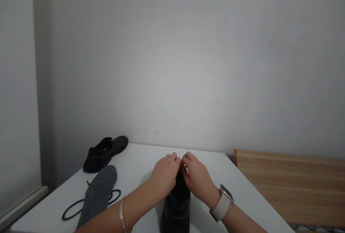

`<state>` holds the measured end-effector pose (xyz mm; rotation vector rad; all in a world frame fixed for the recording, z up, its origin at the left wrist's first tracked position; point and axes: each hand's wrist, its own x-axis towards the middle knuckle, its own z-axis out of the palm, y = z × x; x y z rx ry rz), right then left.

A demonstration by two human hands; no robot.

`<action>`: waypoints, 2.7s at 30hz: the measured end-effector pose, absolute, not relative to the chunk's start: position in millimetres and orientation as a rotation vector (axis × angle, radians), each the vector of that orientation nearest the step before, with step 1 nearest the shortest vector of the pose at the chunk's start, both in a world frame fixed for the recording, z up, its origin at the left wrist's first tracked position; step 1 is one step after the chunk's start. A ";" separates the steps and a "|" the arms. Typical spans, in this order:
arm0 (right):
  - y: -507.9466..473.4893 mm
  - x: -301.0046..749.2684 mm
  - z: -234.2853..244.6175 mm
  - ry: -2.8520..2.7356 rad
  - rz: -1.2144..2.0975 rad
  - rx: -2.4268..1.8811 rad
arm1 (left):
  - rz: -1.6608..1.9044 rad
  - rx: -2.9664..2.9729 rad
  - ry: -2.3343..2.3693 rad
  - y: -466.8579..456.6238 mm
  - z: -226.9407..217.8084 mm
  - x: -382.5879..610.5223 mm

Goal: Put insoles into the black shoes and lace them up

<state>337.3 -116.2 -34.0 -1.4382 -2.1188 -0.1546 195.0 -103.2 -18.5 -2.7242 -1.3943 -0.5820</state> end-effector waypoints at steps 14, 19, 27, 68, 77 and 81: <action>-106.9 348.5 10.3 -1.620 0.334 -0.911 | -1.637 -2.787 -1.363 -71.1 2.7 159.5; -113.6 366.8 -6.2 -1.938 0.075 -1.269 | -0.772 -2.913 -1.415 -75.8 -16.2 153.3; -115.2 375.0 -33.5 -2.108 0.356 -1.436 | -0.784 -2.997 -1.478 -73.7 -26.9 156.5; -141.4 354.4 -0.9 -1.927 1.043 -0.695 | -1.842 -4.010 -0.919 -105.1 -11.9 160.9; -127.3 357.3 -24.8 -1.457 1.226 -0.590 | -2.216 -3.748 -0.826 -87.1 -15.1 155.6; -117.4 368.6 -35.9 -1.169 1.132 -0.668 | -2.807 -3.292 -1.033 -79.1 -24.0 146.2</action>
